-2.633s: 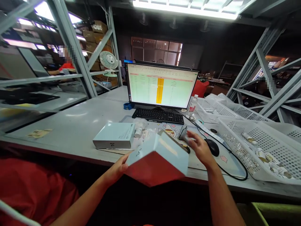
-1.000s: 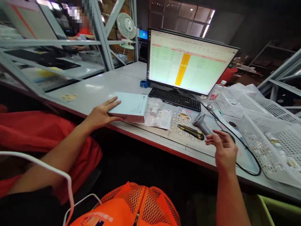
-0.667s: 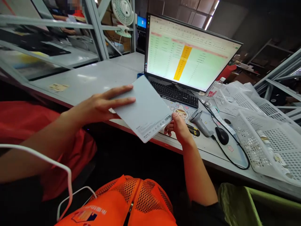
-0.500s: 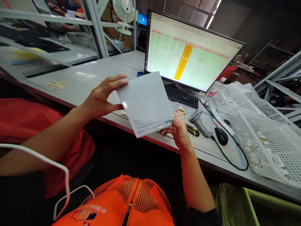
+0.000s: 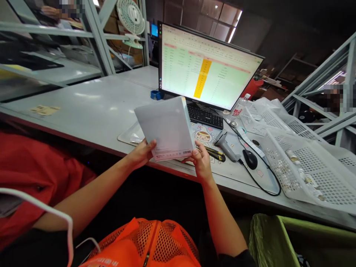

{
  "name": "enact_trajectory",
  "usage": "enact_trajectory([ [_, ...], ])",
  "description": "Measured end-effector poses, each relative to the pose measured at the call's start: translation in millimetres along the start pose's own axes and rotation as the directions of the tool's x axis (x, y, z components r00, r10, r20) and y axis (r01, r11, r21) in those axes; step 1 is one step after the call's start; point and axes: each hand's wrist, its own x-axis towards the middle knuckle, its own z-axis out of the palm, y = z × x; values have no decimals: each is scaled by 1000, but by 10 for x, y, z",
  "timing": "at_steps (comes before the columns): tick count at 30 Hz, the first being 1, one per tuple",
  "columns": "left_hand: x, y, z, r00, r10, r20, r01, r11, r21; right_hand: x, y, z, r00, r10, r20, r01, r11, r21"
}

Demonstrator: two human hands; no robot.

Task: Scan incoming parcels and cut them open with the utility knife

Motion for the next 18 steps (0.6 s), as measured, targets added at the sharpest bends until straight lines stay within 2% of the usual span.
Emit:
enact_trajectory([
  [3,25,-53,-16,998,18,-60,-14,998,64,-52,13,-169,999,-9,45,14,993,-120],
  [6,63,-66,-124,976,137,-167,-98,970,221,-44,-85,-563,997,-70,20,72,914,-398],
  [9,101,-2,-300,935,262,-241,-137,890,435,16,-276,-1216,963,-222,-154,63,739,-671],
  [11,116,64,-432,905,354,-235,-167,805,569,60,-399,-1732,897,-359,-257,-5,574,-819],
  [13,124,121,-560,878,451,-158,-231,690,686,97,-474,-2234,824,-495,-276,-82,379,-922],
  [14,128,143,-619,861,501,-87,-284,616,735,113,-485,-2460,803,-535,-262,-116,290,-950],
  [16,139,172,-720,802,589,103,-417,428,802,138,-450,-2832,801,-552,-231,-163,171,-972],
  [18,155,187,-796,709,647,281,-530,227,817,153,-353,-3083,827,-515,-227,-183,135,-974],
])
